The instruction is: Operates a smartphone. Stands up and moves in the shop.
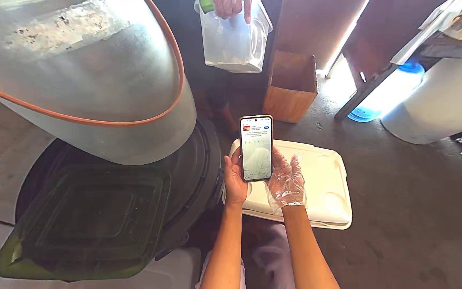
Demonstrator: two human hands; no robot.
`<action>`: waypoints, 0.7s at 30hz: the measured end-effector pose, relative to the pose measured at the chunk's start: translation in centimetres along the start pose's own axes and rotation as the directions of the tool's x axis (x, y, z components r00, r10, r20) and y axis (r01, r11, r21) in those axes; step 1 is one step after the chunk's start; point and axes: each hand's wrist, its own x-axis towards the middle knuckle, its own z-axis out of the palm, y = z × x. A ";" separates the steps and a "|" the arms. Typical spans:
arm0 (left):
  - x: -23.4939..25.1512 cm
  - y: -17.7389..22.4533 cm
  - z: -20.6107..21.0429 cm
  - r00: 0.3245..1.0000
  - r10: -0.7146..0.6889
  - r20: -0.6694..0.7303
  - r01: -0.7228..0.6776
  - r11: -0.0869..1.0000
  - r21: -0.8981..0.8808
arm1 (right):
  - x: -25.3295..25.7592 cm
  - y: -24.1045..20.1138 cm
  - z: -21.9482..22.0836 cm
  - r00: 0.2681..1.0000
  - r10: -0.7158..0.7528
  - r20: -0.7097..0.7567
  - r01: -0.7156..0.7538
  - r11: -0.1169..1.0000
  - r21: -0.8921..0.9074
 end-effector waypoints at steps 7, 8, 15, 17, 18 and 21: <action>-0.2 0.1 0.2 1.000 -0.002 -0.017 0.003 1.000 0.016 | -0.2 -0.2 0.2 1.000 0.007 -0.026 -0.008 1.000 -0.025; -0.2 0.1 0.2 1.000 -0.002 -0.014 0.003 1.000 0.020 | -0.3 -0.2 0.3 0.999 0.010 -0.035 -0.011 1.000 -0.027; -0.2 0.1 0.1 1.000 0.012 -0.012 -0.012 1.000 -0.001 | -0.3 -0.1 0.2 1.000 0.014 -0.024 -0.014 1.000 0.008; -0.1 0.0 0.1 1.000 0.013 -0.008 -0.013 1.000 0.000 | -0.2 0.0 0.1 1.000 0.001 -0.015 -0.001 1.000 0.004; -0.1 0.0 0.1 1.000 0.014 -0.008 -0.014 1.000 -0.001 | -0.2 0.1 0.0 1.000 -0.003 -0.009 0.003 1.000 -0.002; -0.1 0.0 0.1 1.000 0.012 -0.009 -0.012 1.000 0.001 | -0.2 0.0 0.0 1.000 -0.002 -0.007 0.002 1.000 -0.014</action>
